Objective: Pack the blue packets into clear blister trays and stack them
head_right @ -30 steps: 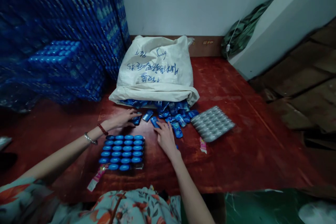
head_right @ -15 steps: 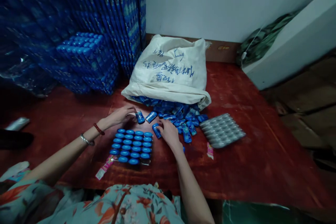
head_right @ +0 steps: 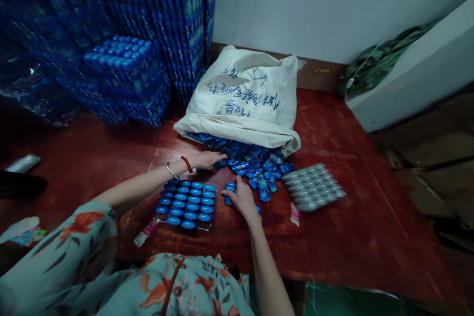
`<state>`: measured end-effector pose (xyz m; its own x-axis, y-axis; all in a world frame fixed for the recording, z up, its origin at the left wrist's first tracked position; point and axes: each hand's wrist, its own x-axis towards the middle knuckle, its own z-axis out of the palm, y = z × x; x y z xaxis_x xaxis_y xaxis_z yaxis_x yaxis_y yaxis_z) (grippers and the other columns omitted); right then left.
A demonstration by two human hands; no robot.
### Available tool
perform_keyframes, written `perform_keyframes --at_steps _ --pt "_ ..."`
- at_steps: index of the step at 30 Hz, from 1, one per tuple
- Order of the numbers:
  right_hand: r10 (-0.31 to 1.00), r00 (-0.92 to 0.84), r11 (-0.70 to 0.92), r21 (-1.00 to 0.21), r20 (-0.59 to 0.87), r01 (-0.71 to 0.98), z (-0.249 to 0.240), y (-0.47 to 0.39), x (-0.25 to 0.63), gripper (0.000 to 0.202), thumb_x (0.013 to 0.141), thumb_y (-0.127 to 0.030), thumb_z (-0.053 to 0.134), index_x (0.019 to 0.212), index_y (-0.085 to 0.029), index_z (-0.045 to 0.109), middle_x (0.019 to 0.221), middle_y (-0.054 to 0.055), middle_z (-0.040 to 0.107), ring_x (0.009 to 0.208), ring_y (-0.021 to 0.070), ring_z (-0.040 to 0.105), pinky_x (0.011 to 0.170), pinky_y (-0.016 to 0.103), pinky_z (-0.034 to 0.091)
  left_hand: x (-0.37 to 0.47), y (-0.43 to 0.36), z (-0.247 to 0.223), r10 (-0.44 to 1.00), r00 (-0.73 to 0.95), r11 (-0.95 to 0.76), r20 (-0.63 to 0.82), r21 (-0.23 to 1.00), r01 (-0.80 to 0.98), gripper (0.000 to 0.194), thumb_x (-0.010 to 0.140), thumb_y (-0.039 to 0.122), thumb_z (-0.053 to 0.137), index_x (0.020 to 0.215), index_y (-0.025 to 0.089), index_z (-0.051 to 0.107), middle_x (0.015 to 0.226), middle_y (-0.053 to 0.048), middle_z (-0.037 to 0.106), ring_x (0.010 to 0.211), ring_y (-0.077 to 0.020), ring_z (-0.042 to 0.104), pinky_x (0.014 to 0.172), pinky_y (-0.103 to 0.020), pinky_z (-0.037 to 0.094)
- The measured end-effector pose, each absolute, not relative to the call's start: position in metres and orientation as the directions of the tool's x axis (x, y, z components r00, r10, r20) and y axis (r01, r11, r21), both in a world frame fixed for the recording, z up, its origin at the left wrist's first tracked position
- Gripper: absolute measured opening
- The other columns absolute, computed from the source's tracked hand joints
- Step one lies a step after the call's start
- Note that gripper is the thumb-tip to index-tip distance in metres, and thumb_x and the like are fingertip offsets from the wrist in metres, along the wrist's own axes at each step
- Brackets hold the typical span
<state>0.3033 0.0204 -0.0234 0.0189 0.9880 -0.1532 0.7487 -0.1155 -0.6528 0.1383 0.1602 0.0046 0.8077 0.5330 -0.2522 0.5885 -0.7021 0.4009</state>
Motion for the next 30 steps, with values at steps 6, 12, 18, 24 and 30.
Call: perform_keyframes --at_steps 6,12,18,24,30 --pt "0.935 0.056 -0.355 -0.920 -0.351 0.166 -0.011 -0.037 0.326 0.045 0.069 -0.048 0.065 0.102 -0.020 0.050 0.067 -0.005 0.051 0.045 0.0091 0.048 0.038 0.020 0.034 0.075 0.137 0.032 0.726 0.683 -0.568 0.082 0.631 0.528 0.028 0.086 0.018 0.049 0.114 0.016 0.047 0.104 -0.007 0.060 0.093 -0.0167 0.058 0.080 -0.026 0.045" --pt "0.964 -0.050 -0.248 -0.950 -0.262 0.189 0.004 -0.091 0.295 0.027 0.077 -0.039 0.063 0.095 -0.019 0.057 0.078 0.002 0.061 0.062 0.0137 0.060 0.051 0.024 0.052 -0.012 0.041 0.061 0.940 0.131 -0.338 0.316 0.796 0.502 0.020 0.080 0.029 0.061 0.095 0.016 0.057 0.092 -0.003 0.060 0.088 -0.0156 0.056 0.081 -0.028 0.045" --pt "0.895 -0.351 0.445 -0.609 0.275 0.657 -0.004 -0.101 0.262 0.029 0.088 -0.011 0.042 0.112 -0.018 0.057 0.099 0.008 0.063 0.089 0.0158 0.061 0.078 0.027 0.052 -0.026 -0.054 0.029 0.951 -0.135 -0.182 0.277 0.859 0.479 0.017 0.077 0.026 0.065 0.090 0.017 0.059 0.082 0.000 0.059 0.075 -0.0123 0.058 0.069 -0.023 0.049" --pt "0.747 -0.650 0.664 -0.190 0.139 0.723 0.016 -0.081 0.263 0.034 0.082 -0.002 0.039 0.108 -0.011 0.057 0.092 0.011 0.062 0.078 0.0179 0.061 0.068 0.028 0.050 -0.011 -0.088 -0.020 0.916 -0.126 -0.253 0.380 0.793 0.554 0.017 0.083 0.020 0.058 0.100 0.019 0.057 0.090 -0.003 0.061 0.082 -0.0140 0.060 0.075 -0.028 0.052" --pt "0.611 -0.771 0.761 -0.134 -0.180 0.634 0.044 -0.061 0.249 0.025 0.080 -0.003 0.047 0.100 -0.014 0.057 0.087 0.007 0.060 0.069 0.0154 0.057 0.059 0.026 0.043 -0.025 -0.072 -0.024 0.862 0.264 -0.495 0.433 0.604 0.625 0.028 0.089 0.012 0.042 0.114 0.019 0.053 0.097 -0.008 0.059 0.086 -0.0136 0.060 0.072 -0.026 0.052"
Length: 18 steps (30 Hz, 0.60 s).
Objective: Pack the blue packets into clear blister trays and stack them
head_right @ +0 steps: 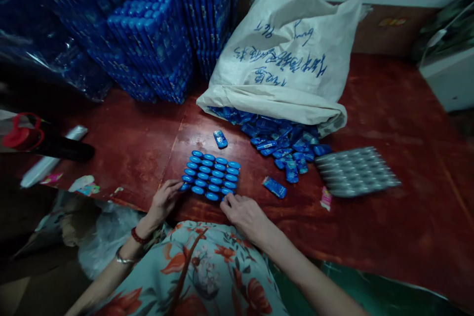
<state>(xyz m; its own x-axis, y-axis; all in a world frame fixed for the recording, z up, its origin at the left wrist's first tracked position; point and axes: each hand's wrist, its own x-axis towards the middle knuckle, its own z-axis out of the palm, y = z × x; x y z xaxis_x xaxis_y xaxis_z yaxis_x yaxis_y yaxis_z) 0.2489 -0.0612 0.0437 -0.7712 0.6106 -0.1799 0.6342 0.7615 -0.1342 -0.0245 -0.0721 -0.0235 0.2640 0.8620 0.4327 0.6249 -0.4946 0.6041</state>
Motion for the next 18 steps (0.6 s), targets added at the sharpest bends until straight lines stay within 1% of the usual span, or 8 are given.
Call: perform_keyframes --at_steps 2,4,7,9,11,13,16,18 --pt "0.594 -0.774 0.766 -0.139 -0.221 0.628 0.048 -0.059 0.245 0.025 0.081 -0.003 0.046 0.101 -0.013 0.057 0.087 0.007 0.060 0.069 0.0154 0.056 0.058 0.027 0.042 -0.031 -0.065 -0.019 0.815 0.431 -0.579 0.387 0.515 0.632 0.031 0.091 0.011 0.038 0.117 0.018 0.052 0.096 -0.009 0.059 0.084 -0.0134 0.059 0.071 -0.025 0.051" --pt "0.590 -0.772 0.764 -0.144 -0.235 0.628 0.050 -0.057 0.243 0.025 0.082 -0.003 0.045 0.102 -0.013 0.056 0.089 0.007 0.060 0.070 0.0156 0.056 0.059 0.027 0.042 -0.036 -0.058 -0.013 0.764 0.550 -0.645 0.338 0.442 0.624 0.028 0.092 0.012 0.038 0.115 0.018 0.053 0.094 -0.008 0.059 0.083 -0.0137 0.057 0.071 -0.025 0.050" --pt "0.613 -0.757 0.734 -0.191 -0.228 0.652 0.049 -0.056 0.247 0.024 0.083 -0.005 0.046 0.103 -0.014 0.056 0.089 0.006 0.060 0.072 0.0153 0.057 0.061 0.026 0.042 -0.042 -0.050 -0.006 0.704 0.650 -0.704 0.286 0.410 0.581 0.024 0.093 0.014 0.038 0.108 0.018 0.056 0.093 -0.007 0.060 0.084 -0.0135 0.056 0.071 -0.025 0.049" --pt "0.663 -0.723 0.679 -0.248 -0.197 0.691 0.045 -0.056 0.253 0.019 0.086 -0.009 0.045 0.100 -0.016 0.056 0.088 0.005 0.059 0.073 0.0146 0.058 0.060 0.024 0.042 -0.044 -0.047 -0.004 0.688 0.669 -0.716 0.280 0.412 0.564 0.023 0.093 0.014 0.037 0.106 0.018 0.056 0.091 -0.007 0.059 0.080 -0.0124 0.055 0.068 -0.024 0.049" --pt "0.725 -0.675 0.614 -0.316 -0.137 0.724 0.038 -0.058 0.259 0.016 0.090 -0.015 0.043 0.096 -0.017 0.057 0.088 0.005 0.059 0.074 0.0143 0.058 0.062 0.024 0.043 -0.043 -0.048 -0.005 0.691 0.659 -0.715 0.296 0.413 0.564 0.022 0.093 0.013 0.038 0.106 0.017 0.055 0.088 -0.007 0.058 0.075 -0.0115 0.054 0.065 -0.023 0.048" --pt "0.779 -0.625 0.553 -0.412 -0.052 0.724 0.028 -0.063 0.264 0.017 0.092 -0.020 0.042 0.100 -0.018 0.057 0.090 0.006 0.060 0.077 0.0147 0.059 0.066 0.024 0.046 -0.041 -0.051 -0.008 0.711 0.621 -0.700 0.330 0.423 0.576 0.020 0.092 0.011 0.040 0.105 0.016 0.055 0.089 -0.007 0.058 0.075 -0.0114 0.054 0.065 -0.023 0.048" --pt "0.858 -0.508 0.444 -0.617 0.082 0.650 0.012 -0.072 0.268 0.021 0.092 -0.024 0.043 0.109 -0.019 0.055 0.094 0.007 0.062 0.083 0.0152 0.061 0.072 0.026 0.049 -0.036 -0.058 -0.014 0.744 0.549 -0.668 0.381 0.446 0.596 0.021 0.090 0.009 0.043 0.106 0.016 0.054 0.095 -0.009 0.057 0.082 -0.0126 0.055 0.069 -0.024 0.049" --pt "0.910 -0.384 0.369 -0.727 0.157 0.579 0.006 -0.077 0.267 0.020 0.091 -0.024 0.046 0.107 -0.020 0.056 0.092 0.006 0.063 0.083 0.0152 0.061 0.074 0.027 0.051 -0.035 -0.060 -0.017 0.758 0.529 -0.652 0.383 0.467 0.597 0.023 0.090 0.009 0.043 0.108 0.015 0.054 0.096 -0.009 0.057 0.085 -0.0136 0.056 0.070 -0.025 0.050"
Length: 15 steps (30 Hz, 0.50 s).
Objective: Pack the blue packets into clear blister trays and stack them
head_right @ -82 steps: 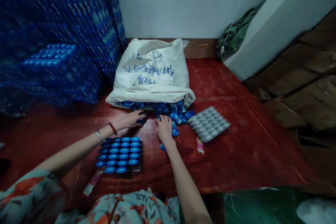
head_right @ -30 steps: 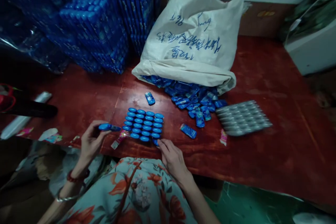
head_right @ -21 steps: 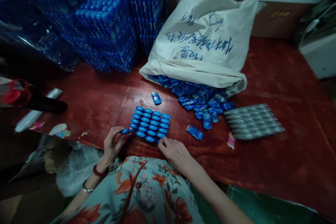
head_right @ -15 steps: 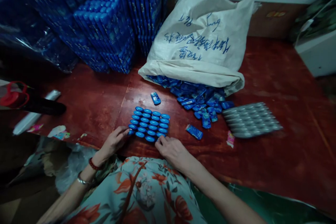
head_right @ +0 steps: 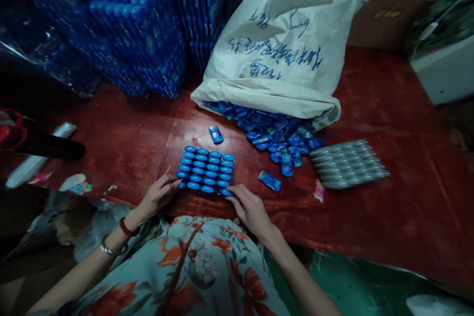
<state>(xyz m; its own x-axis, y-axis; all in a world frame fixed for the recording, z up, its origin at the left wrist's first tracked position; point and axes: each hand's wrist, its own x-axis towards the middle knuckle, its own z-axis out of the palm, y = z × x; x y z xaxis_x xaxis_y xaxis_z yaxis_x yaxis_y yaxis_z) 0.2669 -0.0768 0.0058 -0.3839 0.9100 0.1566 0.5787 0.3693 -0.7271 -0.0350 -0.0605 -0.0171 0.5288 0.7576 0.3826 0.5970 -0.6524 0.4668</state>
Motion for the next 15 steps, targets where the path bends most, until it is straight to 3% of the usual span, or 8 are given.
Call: perform_keyframes --at_steps 2,4,6,9,12,15 --pt "0.952 -0.240 0.290 -0.799 0.187 0.526 0.005 -0.078 0.265 0.016 0.088 -0.025 0.052 0.101 -0.020 0.059 0.089 0.005 0.065 0.082 0.0158 0.062 0.075 0.029 0.051 -0.036 -0.060 -0.018 0.772 0.531 -0.633 0.350 0.492 0.597 0.025 0.089 0.007 0.041 0.109 0.015 0.054 0.095 -0.009 0.058 0.085 -0.0145 0.057 0.071 -0.025 0.051" --pt "0.988 -0.090 0.151 -0.876 0.124 0.458 0.008 -0.076 0.263 0.014 0.083 -0.028 0.058 0.095 -0.021 0.060 0.085 0.004 0.066 0.079 0.0163 0.063 0.074 0.030 0.053 -0.038 -0.058 -0.018 0.788 0.540 -0.608 0.296 0.511 0.607 0.028 0.087 0.005 0.039 0.109 0.016 0.054 0.093 -0.008 0.058 0.085 -0.0154 0.057 0.072 -0.028 0.052" --pt "0.999 0.022 -0.052 -0.952 -0.048 0.301 0.014 -0.072 0.261 0.018 0.079 -0.033 0.063 0.090 -0.020 0.058 0.079 0.002 0.065 0.072 0.0160 0.064 0.069 0.030 0.054 -0.041 -0.055 -0.017 0.799 0.549 -0.587 0.247 0.518 0.622 0.031 0.084 0.004 0.039 0.109 0.016 0.054 0.090 -0.007 0.058 0.083 -0.0162 0.057 0.075 -0.031 0.052" --pt "0.957 0.022 -0.290 -0.956 -0.289 0.038 0.019 -0.068 0.259 0.029 0.074 -0.040 0.066 0.090 -0.020 0.052 0.073 -0.001 0.062 0.061 0.0142 0.063 0.060 0.029 0.056 -0.042 -0.055 -0.017 0.774 0.589 -0.618 0.232 0.478 0.624 0.038 0.083 0.004 0.038 0.115 0.017 0.053 0.091 -0.007 0.056 0.079 -0.0156 0.056 0.072 -0.030 0.052" --pt "0.947 0.014 -0.321 -0.947 -0.321 0.016 0.019 -0.072 0.257 0.037 0.074 -0.040 0.065 0.103 -0.021 0.053 0.072 -0.004 0.059 0.055 0.0116 0.060 0.054 0.026 0.053 -0.040 -0.061 -0.023 0.731 0.621 -0.675 0.284 0.435 0.595 0.050 0.084 0.001 0.036 0.126 0.024 0.050 0.101 -0.007 0.053 0.086 -0.0148 0.055 0.071 -0.026 0.051" --pt "0.971 0.038 -0.241 -0.956 -0.238 0.167 0.010 -0.081 0.259 0.030 0.077 -0.039 0.061 0.100 -0.019 0.061 0.076 -0.001 0.061 0.053 0.0094 0.056 0.052 0.023 0.049 -0.037 -0.069 -0.032 0.763 0.545 -0.643 0.346 0.488 0.590 0.059 0.082 -0.002 0.035 0.130 0.029 0.047 0.107 -0.007 0.050 0.095 -0.0151 0.054 0.076 -0.027 0.051"
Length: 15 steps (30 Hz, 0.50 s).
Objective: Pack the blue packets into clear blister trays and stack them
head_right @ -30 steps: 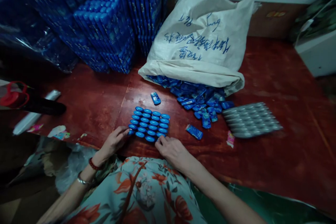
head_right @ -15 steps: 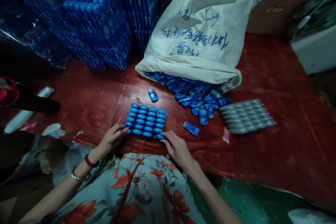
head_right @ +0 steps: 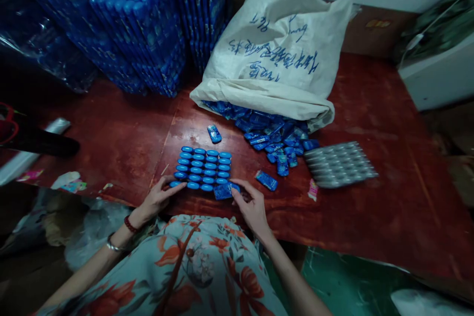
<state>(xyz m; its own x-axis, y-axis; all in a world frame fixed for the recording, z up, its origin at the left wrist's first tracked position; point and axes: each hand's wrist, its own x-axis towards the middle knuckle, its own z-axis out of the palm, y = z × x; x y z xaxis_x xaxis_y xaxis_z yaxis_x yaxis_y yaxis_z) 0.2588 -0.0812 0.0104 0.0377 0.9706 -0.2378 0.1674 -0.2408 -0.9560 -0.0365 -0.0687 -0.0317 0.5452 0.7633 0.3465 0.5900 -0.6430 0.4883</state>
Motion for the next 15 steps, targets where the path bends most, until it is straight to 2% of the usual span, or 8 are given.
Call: perform_keyframes --at_steps 3,6,9,12,15 --pt "0.980 0.081 -0.199 -0.936 -0.183 0.289 -0.003 -0.092 0.261 0.026 0.078 -0.040 0.060 0.091 -0.017 0.063 0.076 0.001 0.062 0.052 0.0100 0.054 0.051 0.023 0.047 -0.035 -0.070 -0.038 0.830 0.434 -0.557 0.351 0.577 0.597 0.055 0.080 -0.002 0.035 0.123 0.027 0.054 0.098 -0.006 0.051 0.088 -0.0146 0.055 0.074 -0.028 0.052" --pt "0.980 0.129 -0.188 -0.905 -0.149 0.381 -0.012 -0.097 0.259 0.028 0.079 -0.041 0.059 0.094 -0.017 0.062 0.066 -0.001 0.057 0.051 0.0102 0.052 0.051 0.022 0.045 -0.037 -0.065 -0.036 0.865 0.409 -0.494 0.291 0.636 0.593 0.042 0.083 0.004 0.039 0.112 0.023 0.061 0.090 -0.005 0.053 0.080 -0.0143 0.055 0.068 -0.026 0.051" --pt "0.986 0.099 -0.168 -0.873 -0.138 0.459 -0.012 -0.095 0.255 0.028 0.079 -0.040 0.059 0.094 -0.017 0.062 0.060 -0.004 0.053 0.050 0.0090 0.048 0.051 0.021 0.043 -0.038 -0.060 -0.028 0.880 0.382 -0.461 0.282 0.703 0.542 0.031 0.085 0.010 0.041 0.106 0.020 0.061 0.085 -0.004 0.056 0.076 -0.0135 0.055 0.068 -0.026 0.050" --pt "0.977 0.083 -0.212 -0.867 -0.196 0.451 -0.011 -0.090 0.253 0.031 0.077 -0.042 0.061 0.093 -0.016 0.063 0.058 -0.005 0.050 0.049 0.0084 0.047 0.049 0.020 0.042 -0.034 -0.060 -0.020 0.948 0.154 -0.319 0.279 0.811 0.490 0.019 0.087 0.019 0.047 0.102 0.019 0.059 0.087 -0.003 0.059 0.080 -0.0140 0.057 0.075 -0.028 0.049" --pt "0.937 0.034 -0.341 -0.886 -0.349 0.313 -0.013 -0.089 0.254 0.042 0.073 -0.043 0.064 0.102 -0.014 0.060 0.057 -0.005 0.049 0.049 0.0100 0.052 0.048 0.021 0.044 -0.027 -0.065 -0.016 0.972 -0.098 -0.149 0.213 0.885 0.441 0.020 0.087 0.026 0.052 0.106 0.019 0.055 0.098 -0.005 0.057 0.091 -0.0150 0.057 0.082 -0.028 0.048"
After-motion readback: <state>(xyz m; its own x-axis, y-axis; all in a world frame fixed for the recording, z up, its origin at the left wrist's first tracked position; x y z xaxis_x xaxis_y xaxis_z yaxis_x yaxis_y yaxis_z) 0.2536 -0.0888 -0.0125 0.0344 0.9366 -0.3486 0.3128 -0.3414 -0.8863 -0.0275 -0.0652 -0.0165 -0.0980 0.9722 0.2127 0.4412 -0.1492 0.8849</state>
